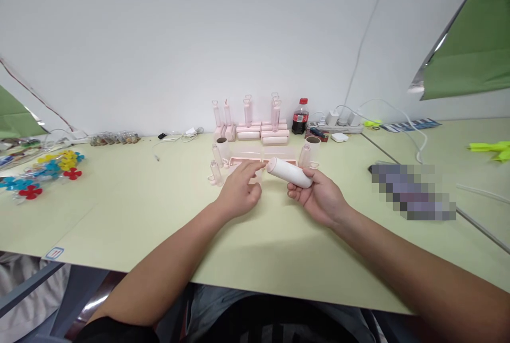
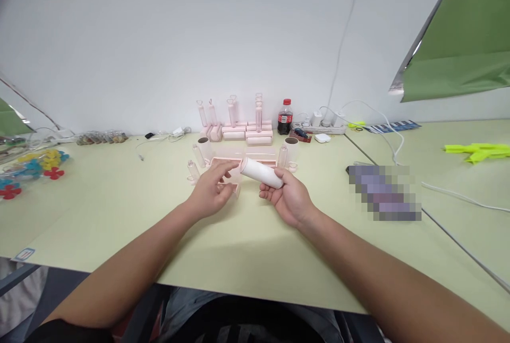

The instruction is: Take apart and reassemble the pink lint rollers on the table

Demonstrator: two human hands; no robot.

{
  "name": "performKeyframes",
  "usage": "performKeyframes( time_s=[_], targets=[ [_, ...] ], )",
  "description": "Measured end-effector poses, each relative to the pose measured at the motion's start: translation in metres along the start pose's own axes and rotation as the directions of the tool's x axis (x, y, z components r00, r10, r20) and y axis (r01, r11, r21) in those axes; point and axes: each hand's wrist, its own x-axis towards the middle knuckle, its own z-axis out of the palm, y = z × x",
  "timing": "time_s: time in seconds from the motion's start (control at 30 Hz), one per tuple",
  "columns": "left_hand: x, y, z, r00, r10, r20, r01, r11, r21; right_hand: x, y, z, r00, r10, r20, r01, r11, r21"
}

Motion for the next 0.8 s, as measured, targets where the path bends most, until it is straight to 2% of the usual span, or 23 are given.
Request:
performKeyframes(
  time_s=[0.07, 0.17, 0.23, 0.33, 0.47, 0.63, 0.73, 0.8],
  targets=[
    [0.0025, -0.0036, -0.0058, 0.997, -0.069, 0.033, 0.062, 0.981, 0.182, 0.0015, 0.0005, -0.0014, 1.0, -0.008, -0.008, 0.008, 1.0, -0.004],
    [0.0034, -0.006, -0.0106, 0.971, -0.178, 0.161, 0.1, 0.909, 0.404, 0.0037, 0.0013, -0.0033, 1.0, -0.009, -0.026, 0.009, 1.0, 0.0],
    [0.0025, -0.0058, -0.0101, 0.944, -0.238, 0.228, 0.098, 0.864, 0.494, 0.0045, 0.0018, -0.0041, 1.0, -0.013, -0.019, 0.013, 1.0, 0.0],
    [0.0004, -0.0049, -0.0058, 0.921, -0.263, 0.288, 0.06, 0.826, 0.56, 0.0044, 0.0025, -0.0041, 1.0, -0.019, 0.01, 0.019, 1.0, -0.01],
    [-0.0019, -0.004, -0.0011, 0.908, -0.275, 0.317, 0.067, 0.841, 0.536, 0.0031, 0.0036, -0.0033, 0.999, -0.019, 0.033, 0.02, 1.0, -0.024],
    [-0.0024, -0.0009, -0.0034, 0.835, -0.394, 0.384, 0.251, 0.894, 0.37, 0.0033, 0.0054, -0.004, 0.999, -0.007, 0.045, 0.009, 0.999, -0.038],
    [-0.002, 0.0009, -0.0075, 0.827, -0.416, 0.378, 0.318, 0.901, 0.297, 0.0036, 0.0061, -0.0045, 0.999, -0.005, 0.054, 0.007, 0.999, -0.04],
    [-0.0015, 0.001, -0.0103, 0.82, -0.455, 0.347, 0.414, 0.89, 0.189, 0.0035, 0.0062, -0.0046, 0.998, -0.004, 0.061, 0.006, 0.999, -0.044]
  ],
)
